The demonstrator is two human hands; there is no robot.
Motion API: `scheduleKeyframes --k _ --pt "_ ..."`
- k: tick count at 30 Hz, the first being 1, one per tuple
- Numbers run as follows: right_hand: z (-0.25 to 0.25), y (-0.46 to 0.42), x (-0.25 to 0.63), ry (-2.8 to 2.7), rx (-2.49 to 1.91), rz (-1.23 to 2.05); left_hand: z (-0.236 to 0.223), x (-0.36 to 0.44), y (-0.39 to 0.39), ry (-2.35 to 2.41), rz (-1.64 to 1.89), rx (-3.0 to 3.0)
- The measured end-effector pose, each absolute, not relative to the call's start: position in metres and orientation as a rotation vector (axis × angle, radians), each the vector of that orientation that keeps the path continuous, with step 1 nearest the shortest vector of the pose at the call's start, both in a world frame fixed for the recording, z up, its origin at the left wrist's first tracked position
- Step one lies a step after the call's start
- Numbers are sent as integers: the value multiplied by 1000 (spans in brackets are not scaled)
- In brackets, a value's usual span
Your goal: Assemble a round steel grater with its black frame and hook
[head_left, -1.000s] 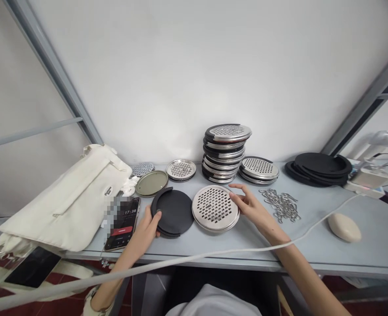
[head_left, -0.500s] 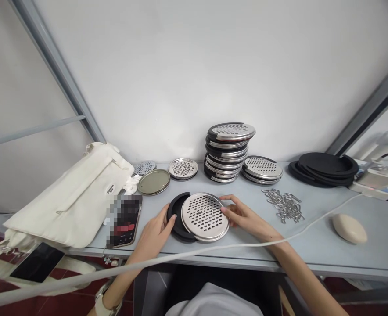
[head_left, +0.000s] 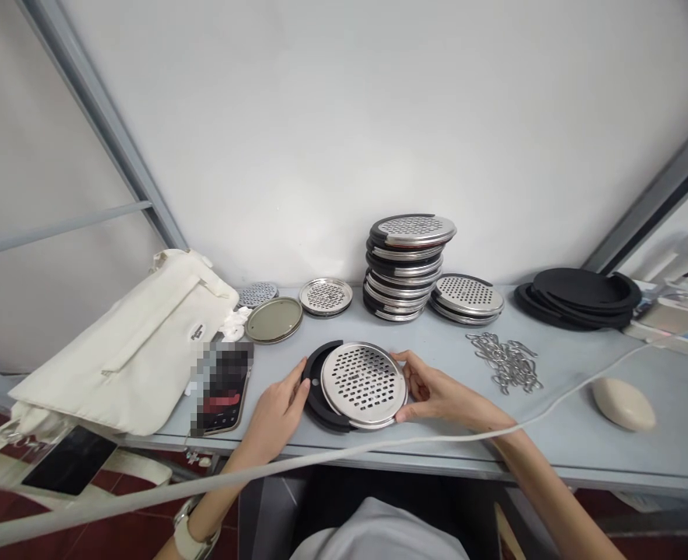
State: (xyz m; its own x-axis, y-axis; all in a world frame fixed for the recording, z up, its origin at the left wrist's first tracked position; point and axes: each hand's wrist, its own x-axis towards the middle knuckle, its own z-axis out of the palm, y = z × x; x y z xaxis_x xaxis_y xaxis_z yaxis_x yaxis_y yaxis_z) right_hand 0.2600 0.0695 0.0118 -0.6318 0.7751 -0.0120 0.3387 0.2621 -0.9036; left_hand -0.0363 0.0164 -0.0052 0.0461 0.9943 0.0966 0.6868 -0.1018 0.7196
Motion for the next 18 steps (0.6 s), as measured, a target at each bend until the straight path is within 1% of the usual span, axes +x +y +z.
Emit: scheduleKeyframes --k 14,18 --pt "17 59 244 -2151 -1123 1192 -4 -36 16 1695 806 1878" --pt "12 54 234 -2162 -1153 1087 -3 -35 16 1676 816 1874"
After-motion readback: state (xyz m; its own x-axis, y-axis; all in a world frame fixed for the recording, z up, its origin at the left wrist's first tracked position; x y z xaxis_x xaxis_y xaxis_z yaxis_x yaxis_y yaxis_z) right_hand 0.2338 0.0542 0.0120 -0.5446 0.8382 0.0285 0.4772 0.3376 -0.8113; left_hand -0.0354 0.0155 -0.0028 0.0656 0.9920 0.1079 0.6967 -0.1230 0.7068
